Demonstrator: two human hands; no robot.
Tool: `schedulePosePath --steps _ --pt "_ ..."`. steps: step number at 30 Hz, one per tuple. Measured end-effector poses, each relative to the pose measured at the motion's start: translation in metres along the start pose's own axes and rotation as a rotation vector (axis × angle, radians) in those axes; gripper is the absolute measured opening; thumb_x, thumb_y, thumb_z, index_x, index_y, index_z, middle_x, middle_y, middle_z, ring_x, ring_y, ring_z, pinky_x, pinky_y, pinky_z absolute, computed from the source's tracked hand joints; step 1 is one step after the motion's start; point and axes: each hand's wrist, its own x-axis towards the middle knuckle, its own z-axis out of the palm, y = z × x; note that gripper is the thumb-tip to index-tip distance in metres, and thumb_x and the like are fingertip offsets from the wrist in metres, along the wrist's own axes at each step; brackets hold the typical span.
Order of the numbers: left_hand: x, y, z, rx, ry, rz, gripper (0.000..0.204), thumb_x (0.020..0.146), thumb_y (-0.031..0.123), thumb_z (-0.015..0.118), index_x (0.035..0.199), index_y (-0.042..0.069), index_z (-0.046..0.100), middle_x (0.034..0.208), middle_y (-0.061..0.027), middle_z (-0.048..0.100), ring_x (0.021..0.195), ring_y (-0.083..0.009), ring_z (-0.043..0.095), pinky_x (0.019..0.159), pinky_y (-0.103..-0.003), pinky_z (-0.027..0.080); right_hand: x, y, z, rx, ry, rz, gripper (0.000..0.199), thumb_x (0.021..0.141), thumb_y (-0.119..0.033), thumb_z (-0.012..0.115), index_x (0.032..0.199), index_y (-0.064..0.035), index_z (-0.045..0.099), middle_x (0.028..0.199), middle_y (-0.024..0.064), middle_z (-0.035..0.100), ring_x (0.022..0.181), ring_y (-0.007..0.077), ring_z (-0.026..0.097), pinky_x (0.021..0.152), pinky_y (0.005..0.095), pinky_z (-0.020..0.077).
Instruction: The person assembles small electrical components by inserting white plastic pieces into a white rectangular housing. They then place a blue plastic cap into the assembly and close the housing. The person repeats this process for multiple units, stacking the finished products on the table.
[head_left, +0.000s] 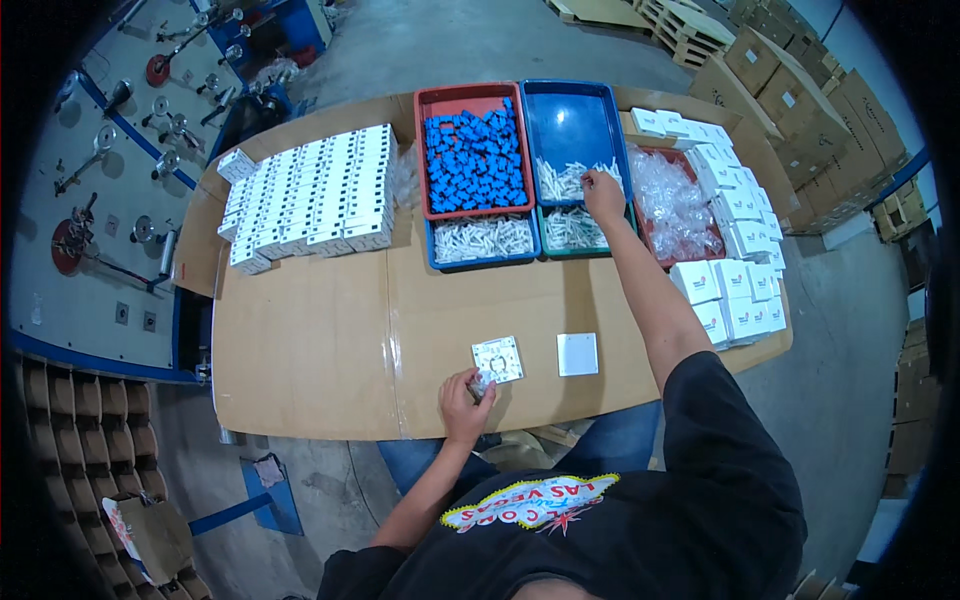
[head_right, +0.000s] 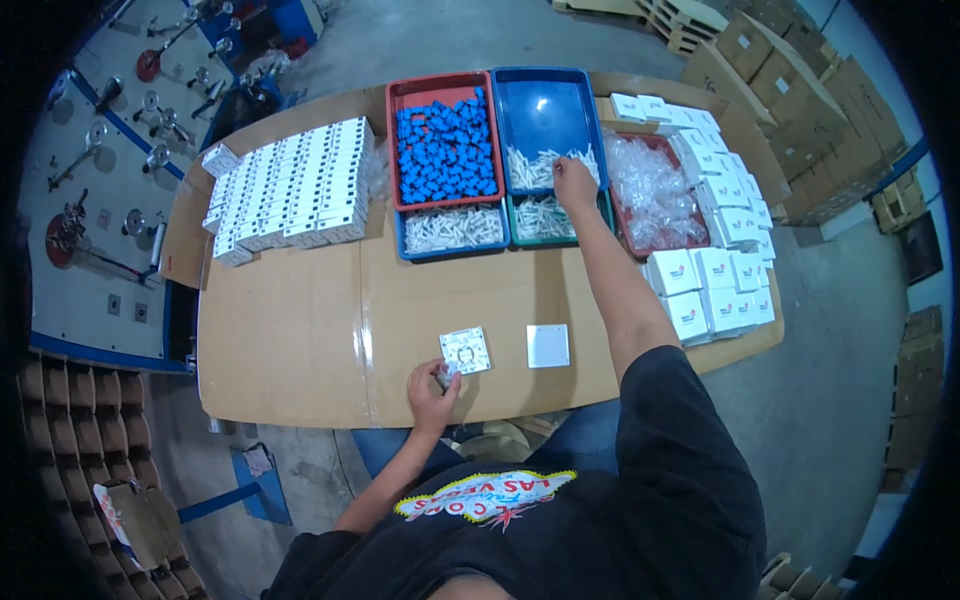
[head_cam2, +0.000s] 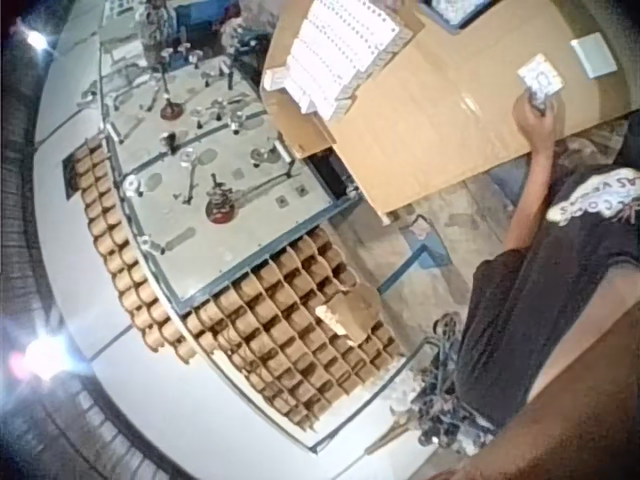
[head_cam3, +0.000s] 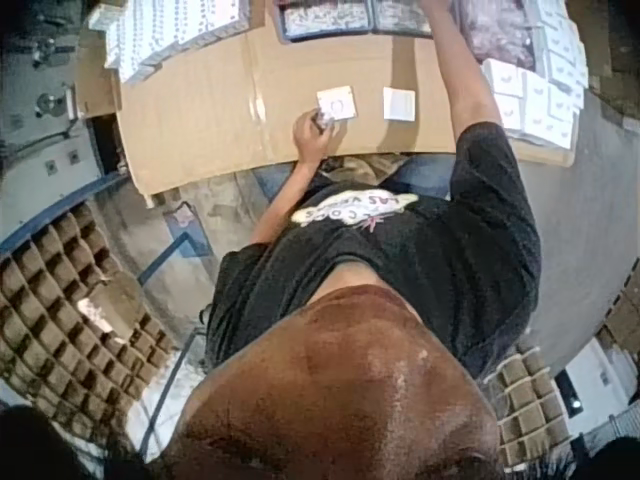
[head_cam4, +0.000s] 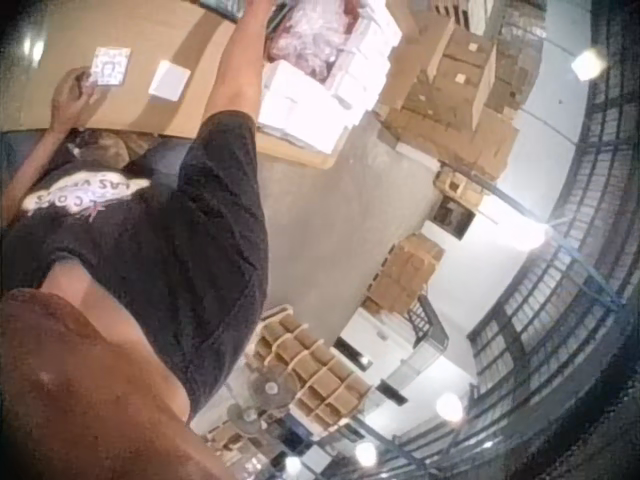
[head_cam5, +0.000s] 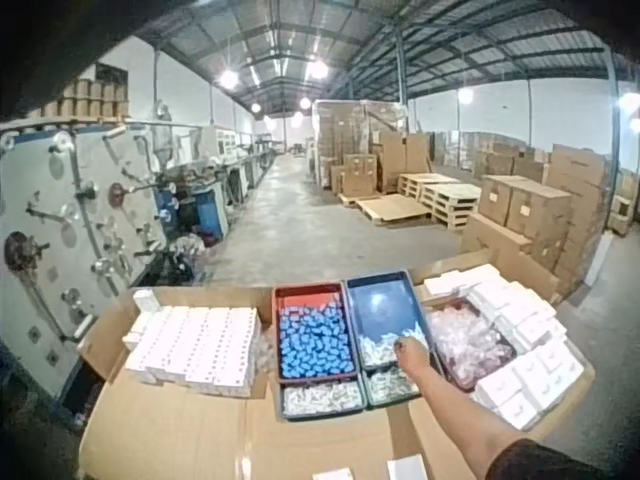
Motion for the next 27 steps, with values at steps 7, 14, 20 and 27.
schedulePosePath --steps 7,14,20,27 --pt "0.000 0.002 -0.001 0.028 -0.020 0.013 0.038 0.082 0.024 0.086 0.109 0.004 0.068 0.096 -0.0114 0.069 0.089 -0.0292 0.066 0.084 -0.042 0.049 0.016 -0.003 0.020 -0.132 0.003 -0.010 0.015 0.096 -0.025 0.066 0.102 -0.0136 0.072 0.105 0.0128 0.069 0.099 0.0364 0.070 0.082 0.0522 0.0572" --pt "-0.003 -0.002 -0.002 0.061 -0.022 0.002 0.038 0.083 0.025 0.085 0.110 0.005 0.068 0.098 -0.0108 0.070 0.091 -0.0293 0.066 0.085 -0.042 0.050 0.020 -0.010 0.019 -0.063 -0.078 0.122 0.014 0.092 -0.024 0.068 0.097 -0.0130 0.075 0.103 0.0145 0.072 0.099 0.0366 0.071 0.083 0.0512 0.0575" --pt "-0.005 -0.001 0.001 0.030 -0.012 -0.008 0.039 0.082 0.024 0.086 0.111 0.005 0.068 0.099 -0.0115 0.069 0.092 -0.0303 0.066 0.085 -0.043 0.050 0.021 -0.008 0.004 -0.130 -0.053 0.078 0.016 0.087 -0.024 0.069 0.095 -0.0102 0.073 0.100 0.0181 0.074 0.096 0.0389 0.072 0.081 0.0520 0.0575" --pt "-0.002 -0.004 0.001 0.013 0.014 0.023 0.039 0.081 0.023 0.086 0.111 0.004 0.068 0.101 -0.0118 0.068 0.095 -0.0321 0.065 0.087 -0.044 0.049 0.019 0.015 -0.022 -0.194 0.015 0.104 0.018 0.084 -0.020 0.069 0.096 -0.0079 0.073 0.096 0.0193 0.075 0.093 0.0418 0.073 0.081 0.0511 0.0580"
